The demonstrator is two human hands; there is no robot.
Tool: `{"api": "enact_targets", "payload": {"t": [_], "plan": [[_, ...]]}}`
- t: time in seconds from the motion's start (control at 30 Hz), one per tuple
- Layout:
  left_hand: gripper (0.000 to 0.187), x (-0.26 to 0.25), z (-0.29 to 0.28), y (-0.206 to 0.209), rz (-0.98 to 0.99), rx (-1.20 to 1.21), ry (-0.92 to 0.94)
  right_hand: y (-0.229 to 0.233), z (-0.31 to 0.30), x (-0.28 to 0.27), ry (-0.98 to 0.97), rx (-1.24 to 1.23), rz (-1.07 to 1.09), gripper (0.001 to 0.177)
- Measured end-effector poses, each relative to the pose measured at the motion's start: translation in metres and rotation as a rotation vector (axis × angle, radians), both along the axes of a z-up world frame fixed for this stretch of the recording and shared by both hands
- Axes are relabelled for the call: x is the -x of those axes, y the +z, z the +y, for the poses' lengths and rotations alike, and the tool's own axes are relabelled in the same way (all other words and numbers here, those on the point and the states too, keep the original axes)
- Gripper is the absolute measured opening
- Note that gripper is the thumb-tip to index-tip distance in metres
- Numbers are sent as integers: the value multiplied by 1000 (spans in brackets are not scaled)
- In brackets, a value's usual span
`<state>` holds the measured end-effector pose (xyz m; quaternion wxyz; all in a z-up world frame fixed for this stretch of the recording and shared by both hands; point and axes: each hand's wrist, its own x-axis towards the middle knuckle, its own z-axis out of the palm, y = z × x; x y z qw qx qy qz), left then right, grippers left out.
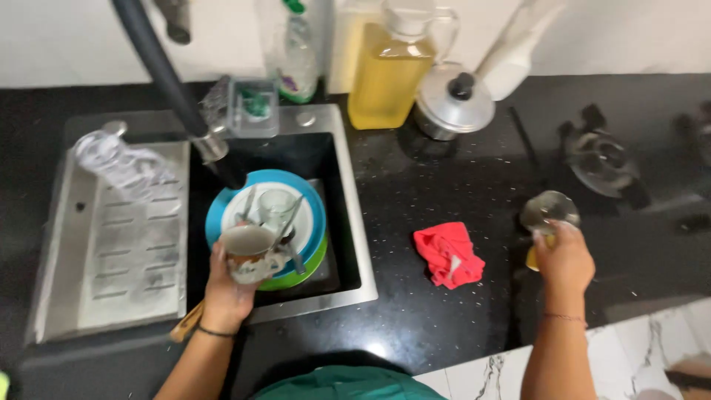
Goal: The recorder is washing various dishes, glasses, and utensils in a kitchen sink.
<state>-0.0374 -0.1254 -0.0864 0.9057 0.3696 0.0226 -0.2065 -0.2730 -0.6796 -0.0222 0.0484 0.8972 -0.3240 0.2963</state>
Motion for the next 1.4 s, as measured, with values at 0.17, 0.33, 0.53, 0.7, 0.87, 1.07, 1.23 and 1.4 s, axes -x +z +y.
{"api": "enact_targets", "payload": {"t": [0.17, 0.33, 0.53, 0.7, 0.87, 1.07, 1.23, 1.4], "plan": [[61, 2, 5, 7, 50, -61, 50, -22, -29, 0, 19, -9, 43, 15], [64, 0, 21, 12, 50, -55, 43, -22, -33, -4, 74, -17, 18, 10], [63, -2, 33, 21, 30, 82, 113, 8, 7, -29, 213, -11, -16, 14], [63, -4, 31, 14, -85, 39, 201, 83, 132, -91, 588, -191, -77, 12], [66, 1, 28, 19, -94, 75, 183, 78, 237, -155, 891, -259, 101, 16], [67, 1, 28, 10, -188, 140, 128, 31, 311, -194, 1215, -253, 263, 14], [67, 4, 30, 13, -203, 187, 132, 21, 332, -193, 1308, -285, 399, 12], [64, 3, 29, 10, -148, 241, 111, 21, 332, -172, 1165, -292, 567, 12]]}}
